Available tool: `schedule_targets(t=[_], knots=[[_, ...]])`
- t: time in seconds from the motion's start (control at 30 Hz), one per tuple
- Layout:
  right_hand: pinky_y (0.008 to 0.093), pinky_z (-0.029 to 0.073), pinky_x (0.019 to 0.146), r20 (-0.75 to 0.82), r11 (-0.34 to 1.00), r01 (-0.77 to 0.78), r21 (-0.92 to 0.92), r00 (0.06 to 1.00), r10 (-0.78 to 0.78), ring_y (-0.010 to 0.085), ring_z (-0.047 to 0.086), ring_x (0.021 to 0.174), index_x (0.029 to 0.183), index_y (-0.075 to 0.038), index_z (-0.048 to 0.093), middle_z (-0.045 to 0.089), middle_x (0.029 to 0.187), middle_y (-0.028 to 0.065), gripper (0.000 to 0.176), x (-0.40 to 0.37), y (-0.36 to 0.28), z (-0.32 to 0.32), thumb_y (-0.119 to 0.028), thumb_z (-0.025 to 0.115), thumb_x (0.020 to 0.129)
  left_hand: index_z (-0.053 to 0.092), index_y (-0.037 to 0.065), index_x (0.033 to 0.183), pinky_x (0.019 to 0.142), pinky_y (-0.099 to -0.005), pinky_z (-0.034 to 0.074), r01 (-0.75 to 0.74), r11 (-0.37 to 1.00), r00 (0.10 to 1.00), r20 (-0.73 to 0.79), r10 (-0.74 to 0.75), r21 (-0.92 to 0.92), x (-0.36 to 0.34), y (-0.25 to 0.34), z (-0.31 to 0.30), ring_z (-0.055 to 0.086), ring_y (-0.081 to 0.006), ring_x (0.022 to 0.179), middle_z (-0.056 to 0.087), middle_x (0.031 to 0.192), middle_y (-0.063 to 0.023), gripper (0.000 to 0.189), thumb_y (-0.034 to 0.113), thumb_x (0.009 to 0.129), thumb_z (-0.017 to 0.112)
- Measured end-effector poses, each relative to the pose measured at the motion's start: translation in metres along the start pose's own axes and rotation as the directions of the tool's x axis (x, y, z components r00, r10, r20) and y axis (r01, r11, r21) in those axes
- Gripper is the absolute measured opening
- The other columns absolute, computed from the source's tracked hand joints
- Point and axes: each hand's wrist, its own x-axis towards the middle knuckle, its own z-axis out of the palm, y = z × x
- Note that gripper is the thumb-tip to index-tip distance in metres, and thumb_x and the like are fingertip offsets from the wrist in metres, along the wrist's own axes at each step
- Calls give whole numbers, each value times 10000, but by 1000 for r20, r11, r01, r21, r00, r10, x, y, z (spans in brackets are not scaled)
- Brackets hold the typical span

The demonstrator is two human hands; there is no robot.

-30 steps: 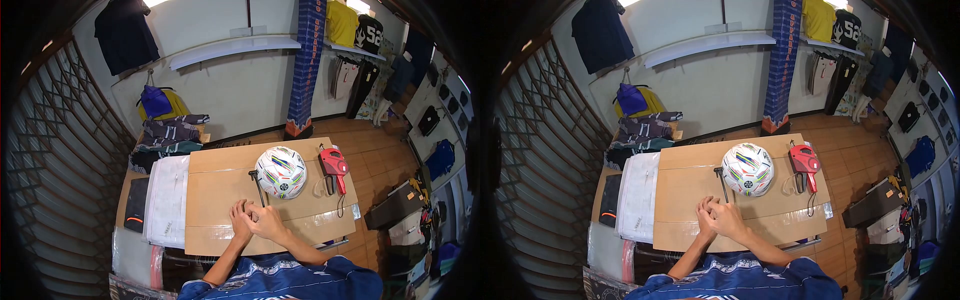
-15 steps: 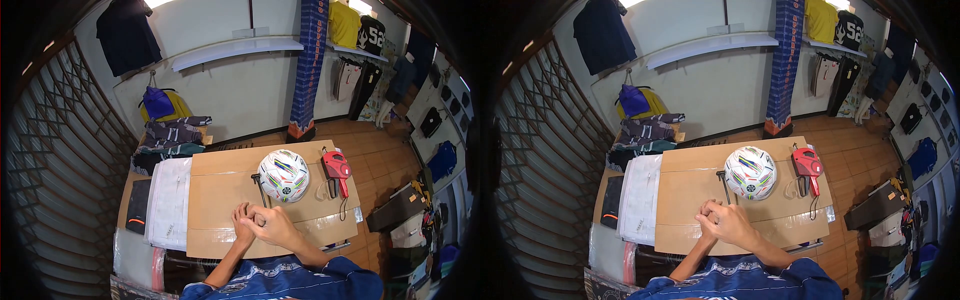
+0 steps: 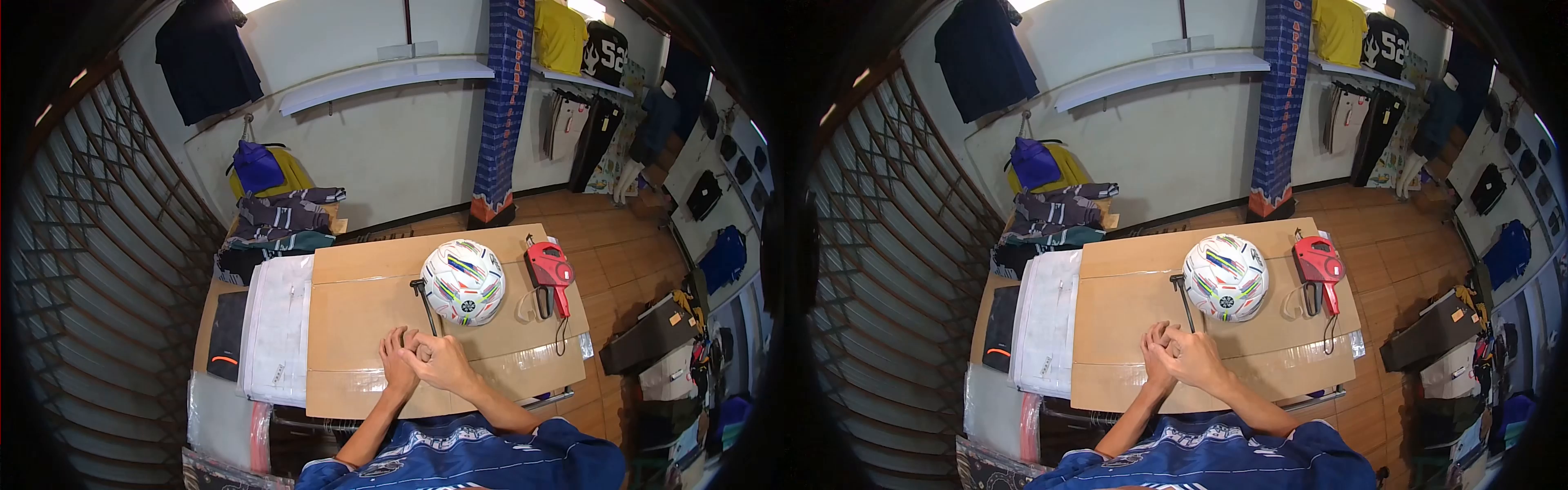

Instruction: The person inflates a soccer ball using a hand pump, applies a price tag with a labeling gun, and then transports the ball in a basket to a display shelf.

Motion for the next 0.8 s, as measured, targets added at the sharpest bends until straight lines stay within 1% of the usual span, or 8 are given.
schedule_targets(t=[0.1,0.27,0.37,0.47,0.57,0.67,0.8], knots=[[324,421,478,25,999,1,54,1000,-2,140,512,423,842,-23,699,587,521,102,234,0,-14,-15,-200,825,930,599,133,1424,1234,-606,222,-4,1000,1000,-10,4,-9,2,0,-1,364,-370,1493,494,1516,-153,509,378,980,651],[304,380,470,71,992,67,107,995,-74,112,443,434,884,-18,715,554,515,90,216,-1,-86,-77,-190,839,922,606,120,1405,1226,-600,238,-20,999,1000,-20,21,43,1,9,-6,384,-375,1475,505,1502,-160,506,386,978,658],[312,386,466,70,989,122,82,989,-128,133,471,425,862,-19,694,558,521,104,220,-1,-94,-81,-174,841,914,614,127,1393,1219,-600,245,-15,998,999,-46,18,61,2,3,6,391,-370,1468,509,1496,-159,496,379,969,664],[324,407,468,40,990,130,48,990,-132,165,501,416,823,-24,666,567,524,111,239,6,-68,-50,-164,840,909,624,143,1386,1217,-599,245,-32,999,999,-19,32,36,1,3,-2,395,-364,1464,510,1492,-153,477,372,970,658],[335,433,476,59,996,52,79,997,-57,201,536,416,797,-26,645,579,527,119,257,11,-60,-42,-163,830,911,631,154,1379,1218,-599,240,-2,1000,1000,-31,1,-19,3,6,-4,392,-358,1466,509,1490,-148,454,364,976,646],[339,444,482,20,996,87,22,996,-88,203,550,417,801,-26,652,587,525,119,254,9,-23,-21,-176,822,916,626,158,1388,1219,-601,236,-25,1000,999,-31,25,-11,3,1,0,385,-355,1471,507,1490,-142,453,354,980,640],[347,448,487,6,998,52,-16,999,-52,203,562,422,801,-25,662,599,531,121,258,5,-3,-4,-192,818,919,617,161,1402,1219,-604,235,-30,1000,999,-23,30,11,2,2,-2,379,-358,1475,506,1488,-140,461,345,980,640]])
